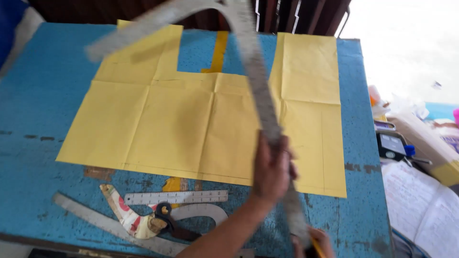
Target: Drawing garment patterns on yellow paper using a ruler, tape measure, and pencil.
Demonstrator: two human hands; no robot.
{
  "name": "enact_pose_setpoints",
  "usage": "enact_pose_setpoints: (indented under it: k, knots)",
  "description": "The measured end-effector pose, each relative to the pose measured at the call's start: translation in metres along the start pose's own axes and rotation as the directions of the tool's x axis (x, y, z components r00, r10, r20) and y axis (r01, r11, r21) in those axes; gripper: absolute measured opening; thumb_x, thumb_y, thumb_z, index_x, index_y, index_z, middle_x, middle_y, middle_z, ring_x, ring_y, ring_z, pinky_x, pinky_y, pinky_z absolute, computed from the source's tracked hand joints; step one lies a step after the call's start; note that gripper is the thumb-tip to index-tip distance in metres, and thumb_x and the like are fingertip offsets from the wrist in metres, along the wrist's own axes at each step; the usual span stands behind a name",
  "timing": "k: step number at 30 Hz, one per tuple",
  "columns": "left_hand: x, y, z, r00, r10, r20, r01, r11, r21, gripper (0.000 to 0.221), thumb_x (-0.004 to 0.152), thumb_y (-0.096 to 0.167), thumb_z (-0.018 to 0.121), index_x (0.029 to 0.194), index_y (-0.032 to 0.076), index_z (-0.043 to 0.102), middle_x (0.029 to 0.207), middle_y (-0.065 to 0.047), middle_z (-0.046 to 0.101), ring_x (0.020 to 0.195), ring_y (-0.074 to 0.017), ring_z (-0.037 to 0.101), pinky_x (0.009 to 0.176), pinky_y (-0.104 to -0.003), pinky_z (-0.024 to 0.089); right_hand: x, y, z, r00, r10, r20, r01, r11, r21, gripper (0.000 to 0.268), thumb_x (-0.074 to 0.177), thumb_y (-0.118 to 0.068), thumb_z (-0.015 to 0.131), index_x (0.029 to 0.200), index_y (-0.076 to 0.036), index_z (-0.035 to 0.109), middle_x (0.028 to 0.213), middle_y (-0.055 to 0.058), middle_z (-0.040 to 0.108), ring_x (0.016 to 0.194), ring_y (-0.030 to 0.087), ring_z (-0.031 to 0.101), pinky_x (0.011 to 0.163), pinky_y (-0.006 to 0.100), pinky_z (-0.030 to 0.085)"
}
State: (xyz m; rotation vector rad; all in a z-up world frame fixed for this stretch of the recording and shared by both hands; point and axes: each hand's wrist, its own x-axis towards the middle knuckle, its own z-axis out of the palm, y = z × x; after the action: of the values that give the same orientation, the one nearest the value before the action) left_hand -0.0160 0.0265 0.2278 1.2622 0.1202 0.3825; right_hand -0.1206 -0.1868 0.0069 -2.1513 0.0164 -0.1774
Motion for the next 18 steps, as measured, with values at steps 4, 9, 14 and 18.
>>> enact_pose_setpoints:
  k: [4, 9, 14, 18]
  knots:
    - [0.011, 0.022, -0.083, 0.969, -0.199, -0.149, 0.207, 0.978, 0.035, 0.016, 0.103, 0.026, 0.060, 0.102, 0.016, 0.047, 0.058, -0.001, 0.046, 0.035, -0.0123, 0.039, 0.027, -0.028, 0.034, 0.003, -0.104, 0.010, 0.961, -0.196, 0.195, 0.183, 0.980, 0.081, 0.026, 0.082, -0.038, 0.076, 0.097, -0.017, 0.076, 0.081, -0.002, 0.067, 0.062, 0.012, 0.062, 0.064, 0.025, 0.049]
    - [0.010, 0.064, -0.219, 0.974, -0.224, 0.018, 0.156, 0.733, 0.662, 0.022, 0.092, 0.033, 0.071, 0.107, 0.019, 0.060, 0.064, 0.002, 0.053, 0.046, -0.0115, 0.046, 0.040, -0.032, 0.036, 0.029, -0.122, 0.003, 0.955, 0.062, 0.289, -0.052, 0.998, -0.045, 0.026, 0.091, -0.033, 0.060, 0.104, -0.015, 0.074, 0.109, 0.005, 0.080, 0.098, 0.019, 0.076, 0.083, 0.036, 0.061]
    - [-0.001, 0.058, -0.306, 0.857, -0.495, 0.145, 0.067, 0.386, 0.920, 0.031, 0.091, 0.040, 0.069, 0.119, 0.025, 0.068, 0.084, 0.005, 0.075, 0.053, -0.0104, 0.061, 0.044, -0.024, 0.052, 0.066, -0.099, 0.008, 0.980, -0.114, 0.164, 0.108, 0.993, 0.045, 0.033, 0.103, -0.031, 0.046, 0.119, -0.010, 0.065, 0.123, 0.013, 0.075, 0.124, 0.030, 0.069, 0.105, 0.049, 0.055]
    - [-0.001, 0.050, -0.333, 0.713, -0.701, 0.020, 0.208, 0.239, 0.948, 0.047, 0.086, 0.042, 0.075, 0.131, 0.037, 0.067, 0.116, 0.011, 0.083, 0.082, -0.0114, 0.076, 0.073, -0.025, 0.060, 0.081, -0.135, 0.010, 0.995, -0.041, 0.089, 0.041, 0.999, -0.002, 0.038, 0.104, -0.037, 0.043, 0.129, -0.012, 0.057, 0.125, 0.003, 0.076, 0.070, 0.015, 0.065, 0.063, 0.033, 0.045]
